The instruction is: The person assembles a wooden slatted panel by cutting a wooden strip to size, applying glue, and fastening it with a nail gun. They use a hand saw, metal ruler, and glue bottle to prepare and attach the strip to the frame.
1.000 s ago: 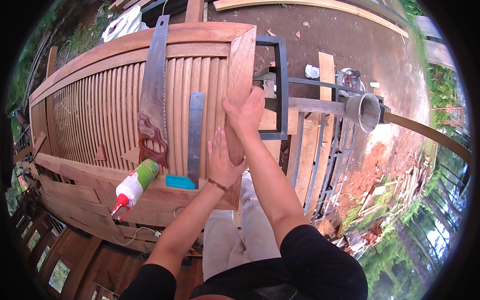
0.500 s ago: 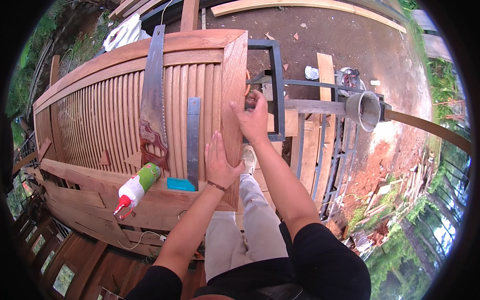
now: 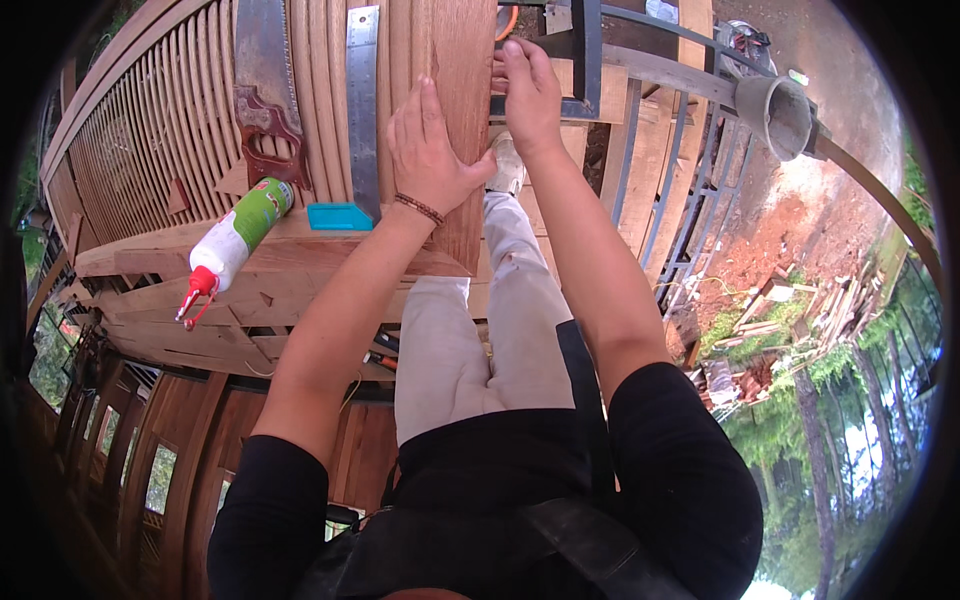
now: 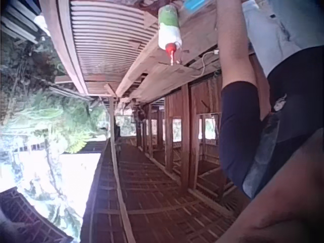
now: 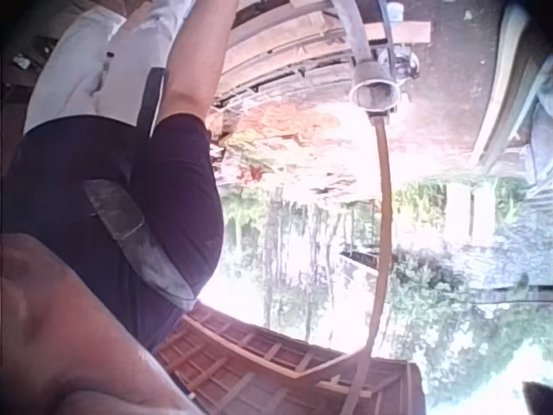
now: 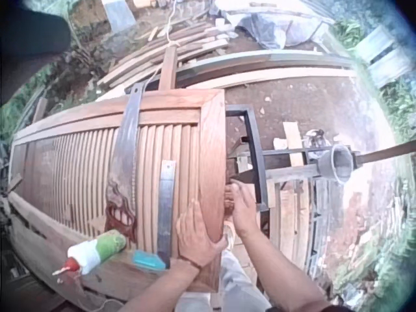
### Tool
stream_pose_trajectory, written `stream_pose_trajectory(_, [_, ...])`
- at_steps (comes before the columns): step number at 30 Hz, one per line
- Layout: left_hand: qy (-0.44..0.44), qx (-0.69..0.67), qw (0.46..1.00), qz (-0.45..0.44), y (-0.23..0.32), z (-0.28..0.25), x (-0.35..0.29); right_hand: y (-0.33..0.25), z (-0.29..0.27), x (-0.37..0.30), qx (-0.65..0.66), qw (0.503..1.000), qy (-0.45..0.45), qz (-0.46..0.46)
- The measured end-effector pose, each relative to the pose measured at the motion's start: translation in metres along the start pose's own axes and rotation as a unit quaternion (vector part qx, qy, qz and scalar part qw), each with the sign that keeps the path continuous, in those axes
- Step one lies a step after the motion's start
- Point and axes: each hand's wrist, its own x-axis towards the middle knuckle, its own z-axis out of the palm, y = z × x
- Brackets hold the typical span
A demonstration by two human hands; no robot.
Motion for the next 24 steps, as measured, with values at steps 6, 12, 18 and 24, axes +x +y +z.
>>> stream_pose_trajectory(6, [-0.003, 0.003, 1.000, 0.011, -0.004, 0.009, -0.001, 0.074, -0.067, -0.130, 0.080, 0.977, 0.067, 0.188])
stream_pose_trajectory(12, [-0.004, -0.002, 1.000, 0.023, -0.002, 0.011, 0.000, 0.098, -0.012, -0.133, -0.058, 0.994, 0.083, 0.035])
stream_pose_trajectory(18, [-0.002, -0.002, 1.000, 0.014, -0.006, 0.009, -0.001, 0.100, -0.060, -0.148, 0.081, 0.987, 0.096, 0.103])
stream_pose_trajectory(24, [0.005, 0.006, 1.000, 0.028, -0.005, 0.015, 0.000, 0.099, -0.016, -0.135, 0.038, 0.993, 0.084, 0.074])
